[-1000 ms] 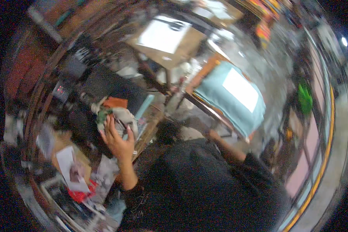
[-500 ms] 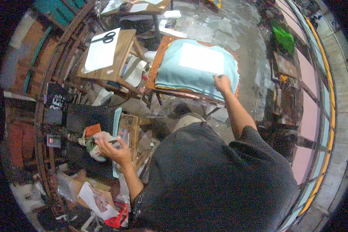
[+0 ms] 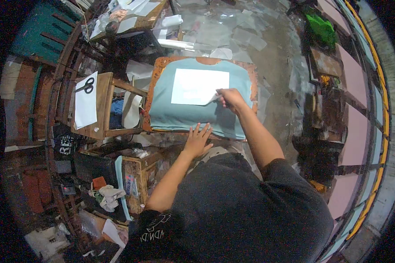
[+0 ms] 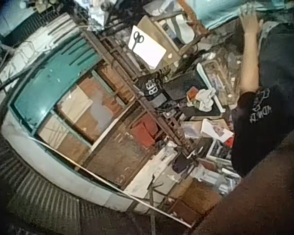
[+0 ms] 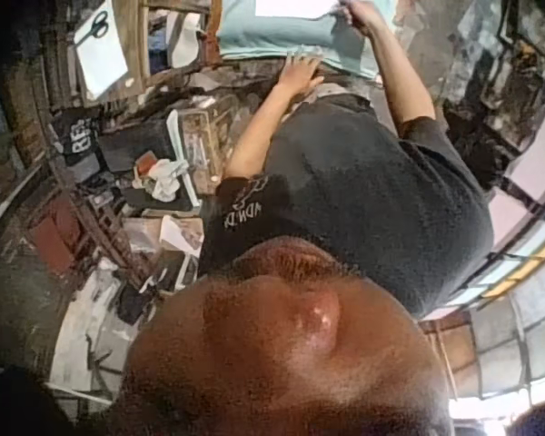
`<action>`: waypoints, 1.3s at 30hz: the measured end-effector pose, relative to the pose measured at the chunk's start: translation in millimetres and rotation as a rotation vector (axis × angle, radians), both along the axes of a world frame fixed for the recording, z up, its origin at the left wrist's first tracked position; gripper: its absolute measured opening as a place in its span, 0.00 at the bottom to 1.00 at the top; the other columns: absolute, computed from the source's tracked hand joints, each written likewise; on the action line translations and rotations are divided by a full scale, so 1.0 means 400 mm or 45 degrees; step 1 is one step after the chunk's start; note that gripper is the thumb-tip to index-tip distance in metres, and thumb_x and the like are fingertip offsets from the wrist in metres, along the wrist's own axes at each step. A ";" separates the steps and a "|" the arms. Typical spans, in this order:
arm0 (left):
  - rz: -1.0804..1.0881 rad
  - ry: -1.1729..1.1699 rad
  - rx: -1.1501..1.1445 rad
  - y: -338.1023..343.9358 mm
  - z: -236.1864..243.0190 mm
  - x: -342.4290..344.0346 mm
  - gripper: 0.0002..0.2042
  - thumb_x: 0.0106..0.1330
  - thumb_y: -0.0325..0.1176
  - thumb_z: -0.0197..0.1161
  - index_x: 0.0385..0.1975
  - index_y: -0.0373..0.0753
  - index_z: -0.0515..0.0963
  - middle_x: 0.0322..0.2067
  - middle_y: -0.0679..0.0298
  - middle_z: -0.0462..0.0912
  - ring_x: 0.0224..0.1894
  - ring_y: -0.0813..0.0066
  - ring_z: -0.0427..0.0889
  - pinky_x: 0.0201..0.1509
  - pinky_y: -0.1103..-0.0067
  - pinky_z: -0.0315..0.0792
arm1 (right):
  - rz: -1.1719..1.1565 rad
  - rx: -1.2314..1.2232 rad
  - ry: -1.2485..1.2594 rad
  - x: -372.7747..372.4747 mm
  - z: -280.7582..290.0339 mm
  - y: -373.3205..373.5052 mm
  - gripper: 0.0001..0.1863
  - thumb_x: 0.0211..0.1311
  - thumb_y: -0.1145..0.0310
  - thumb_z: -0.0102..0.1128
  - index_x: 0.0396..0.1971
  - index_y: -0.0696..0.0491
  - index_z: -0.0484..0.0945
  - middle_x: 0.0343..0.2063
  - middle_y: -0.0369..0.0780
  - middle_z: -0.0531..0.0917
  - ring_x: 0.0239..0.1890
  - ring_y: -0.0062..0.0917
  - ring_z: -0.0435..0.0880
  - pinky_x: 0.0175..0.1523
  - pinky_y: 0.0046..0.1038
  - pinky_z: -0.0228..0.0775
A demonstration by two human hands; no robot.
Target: The recorder is screen-printing a graphic onto a light-blue t-shirt.
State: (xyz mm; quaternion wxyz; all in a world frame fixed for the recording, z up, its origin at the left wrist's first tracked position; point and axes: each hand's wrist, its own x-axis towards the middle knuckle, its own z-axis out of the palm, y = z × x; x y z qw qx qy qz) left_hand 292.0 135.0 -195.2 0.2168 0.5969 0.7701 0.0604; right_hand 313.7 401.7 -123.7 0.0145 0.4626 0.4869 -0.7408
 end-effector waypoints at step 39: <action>1.479 -1.802 1.514 0.113 0.316 -0.368 0.21 0.62 0.23 0.64 0.56 0.34 0.70 0.51 0.61 0.78 0.53 0.70 0.77 0.56 0.72 0.73 | 0.369 0.236 0.600 -0.002 0.092 -0.268 0.13 0.69 0.65 0.56 0.30 0.60 0.78 0.20 0.36 0.78 0.18 0.14 0.72 0.23 0.20 0.68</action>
